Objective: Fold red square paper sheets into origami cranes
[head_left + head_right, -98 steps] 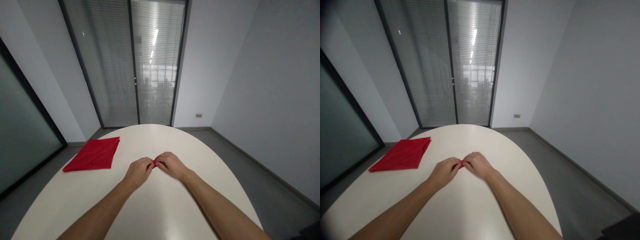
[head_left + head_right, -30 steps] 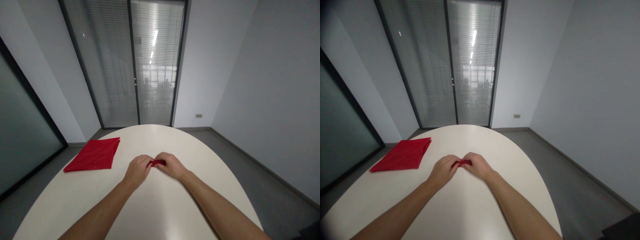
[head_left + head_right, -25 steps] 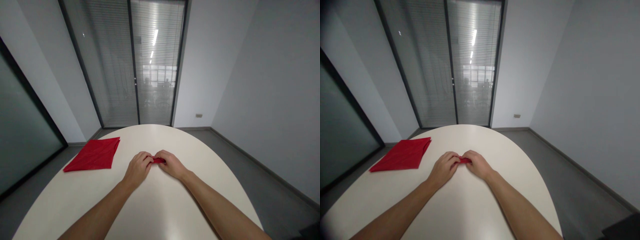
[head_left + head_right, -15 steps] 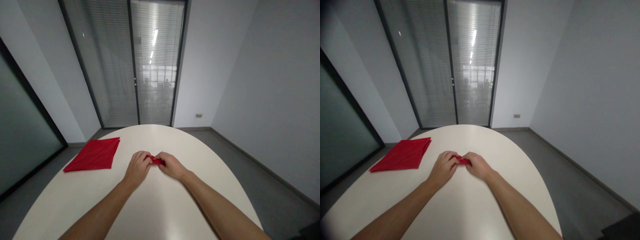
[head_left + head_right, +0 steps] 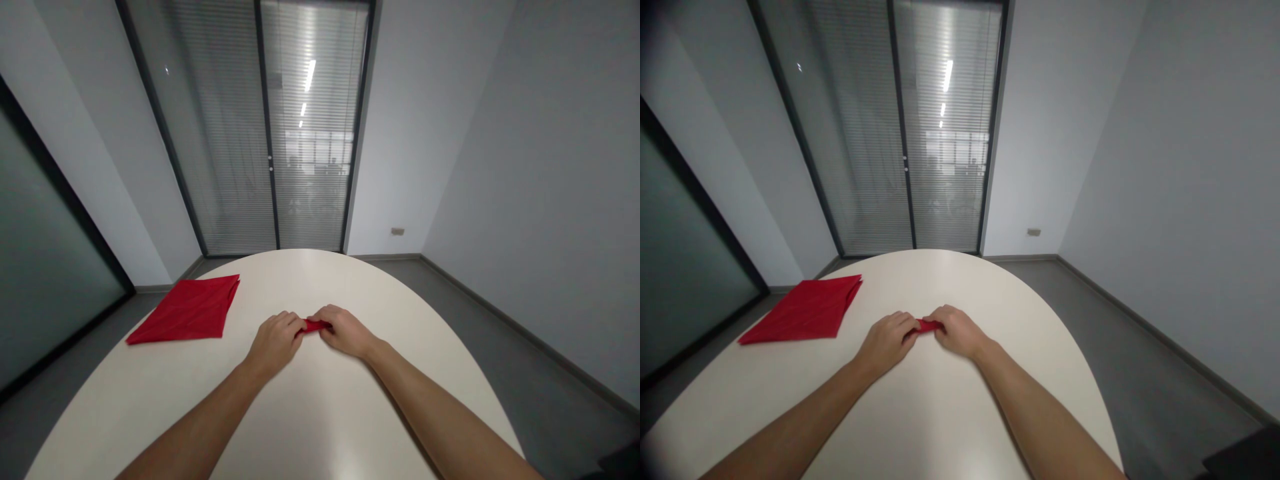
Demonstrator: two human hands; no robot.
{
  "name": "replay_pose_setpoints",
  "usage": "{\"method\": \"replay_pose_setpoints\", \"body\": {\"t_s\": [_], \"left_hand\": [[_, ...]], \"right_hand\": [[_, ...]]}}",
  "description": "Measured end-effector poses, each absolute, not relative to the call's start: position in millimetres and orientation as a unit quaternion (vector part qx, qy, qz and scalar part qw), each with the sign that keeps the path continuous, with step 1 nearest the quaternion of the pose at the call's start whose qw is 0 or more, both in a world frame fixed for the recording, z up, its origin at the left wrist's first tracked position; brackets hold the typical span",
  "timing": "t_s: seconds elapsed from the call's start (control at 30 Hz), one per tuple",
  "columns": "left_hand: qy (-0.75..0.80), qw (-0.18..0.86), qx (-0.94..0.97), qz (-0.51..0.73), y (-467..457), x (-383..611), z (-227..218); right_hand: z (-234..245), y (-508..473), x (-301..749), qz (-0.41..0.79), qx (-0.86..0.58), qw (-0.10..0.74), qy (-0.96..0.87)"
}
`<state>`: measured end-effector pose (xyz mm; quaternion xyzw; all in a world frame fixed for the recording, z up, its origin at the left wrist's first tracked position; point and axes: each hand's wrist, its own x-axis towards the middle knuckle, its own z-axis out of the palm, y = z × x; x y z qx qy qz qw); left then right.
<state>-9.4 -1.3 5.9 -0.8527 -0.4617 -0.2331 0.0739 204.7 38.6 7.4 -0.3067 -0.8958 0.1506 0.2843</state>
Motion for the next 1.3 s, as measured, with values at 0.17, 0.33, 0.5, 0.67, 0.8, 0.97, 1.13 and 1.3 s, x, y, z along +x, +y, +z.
{"method": "replay_pose_setpoints", "body": {"t_s": [0.17, 0.33, 0.5, 0.67, 0.8, 0.97, 1.13, 1.3], "left_hand": [[-0.462, 0.069, -0.853, -0.231, -1, -9, 7], [-0.446, 0.052, -0.858, -0.248, -5, -10, 8], [-0.452, 0.062, -0.843, -0.284, -3, -9, 8], [-0.453, 0.071, -0.839, -0.294, 2, -10, 5], [-0.468, 0.037, -0.838, -0.277, 3, -10, 2], [-0.495, 0.013, -0.827, -0.267, 3, -10, -1], [-0.503, 0.003, -0.819, -0.277, 4, -10, -2], [-0.502, -0.002, -0.82, -0.275, 4, -10, -2]], "right_hand": [[13, 33, 205, 0.157, -0.287, 0.272, -0.905], [14, 32, 200, 0.182, -0.325, 0.279, -0.885], [13, 33, 197, 0.196, -0.359, 0.273, -0.871], [13, 33, 196, 0.188, -0.365, 0.272, -0.87], [11, 33, 195, 0.183, -0.366, 0.271, -0.872], [9, 37, 196, 0.188, -0.367, 0.266, -0.871], [6, 38, 197, 0.189, -0.351, 0.276, -0.875], [6, 38, 197, 0.184, -0.351, 0.268, -0.878]]}}
